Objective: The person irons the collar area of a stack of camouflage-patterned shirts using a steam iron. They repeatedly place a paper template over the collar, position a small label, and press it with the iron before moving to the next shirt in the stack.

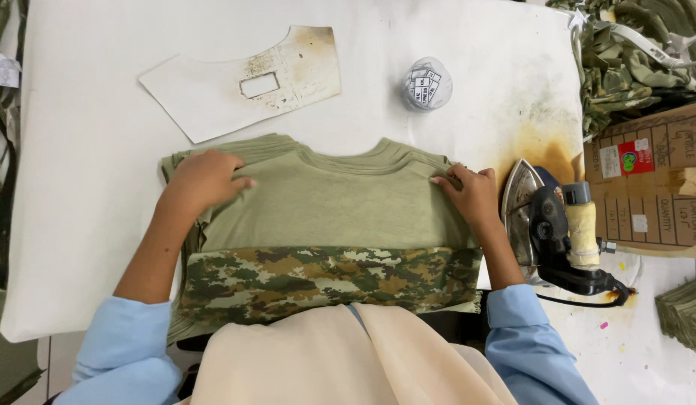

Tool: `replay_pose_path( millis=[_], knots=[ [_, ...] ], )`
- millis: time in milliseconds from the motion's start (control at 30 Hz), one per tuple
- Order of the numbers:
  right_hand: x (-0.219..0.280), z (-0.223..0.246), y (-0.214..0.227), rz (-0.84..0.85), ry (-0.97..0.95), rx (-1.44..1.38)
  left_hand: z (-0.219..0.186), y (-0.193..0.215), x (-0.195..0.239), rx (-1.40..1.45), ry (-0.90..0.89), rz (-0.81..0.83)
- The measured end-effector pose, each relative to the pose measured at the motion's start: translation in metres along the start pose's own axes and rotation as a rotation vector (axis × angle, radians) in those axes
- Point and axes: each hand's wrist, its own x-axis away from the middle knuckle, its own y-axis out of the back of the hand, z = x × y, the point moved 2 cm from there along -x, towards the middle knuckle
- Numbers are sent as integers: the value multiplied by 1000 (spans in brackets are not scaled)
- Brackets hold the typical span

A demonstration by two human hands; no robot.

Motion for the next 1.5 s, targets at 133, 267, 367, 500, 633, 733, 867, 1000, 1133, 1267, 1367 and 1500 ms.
replay_pose_path(
  millis=[133,267,367,500,633,733,867,1000,1133,1267,1367,1500],
  knots=[
    [0,3,8,6,34,113,7,-3,-18,16,54,-17],
    [0,-21,4,-63,90,270,18,-22,-37,-102,86,-118],
    [-3,-44,0,-234,120,432,29,-35,-47,-233,92,-234],
    [3,-19,-10,-376,102,459,25,-30,-23,-388,95,-460],
    [26,56,-15,-98,109,149,-51,-18,21,-348,-41,-624],
    [28,78,-22,111,75,96,-73,-55,22,-108,-178,-386],
    [6,49,-35,49,-1,113,-43,-68,-4,-81,-9,-489],
    [1,39,-13,-310,118,-26,-6,-37,-20,-106,119,-749],
    [14,23,-4,-163,18,-88,37,-11,-39,35,119,-758],
    [25,0,-16,-153,-6,107,70,-10,-60,51,123,-706],
    [36,2,-8,-458,40,-47,28,10,-12,156,21,-757],
    [72,23,12,-446,-61,-243,7,-11,58,299,44,-916]
  ],
)
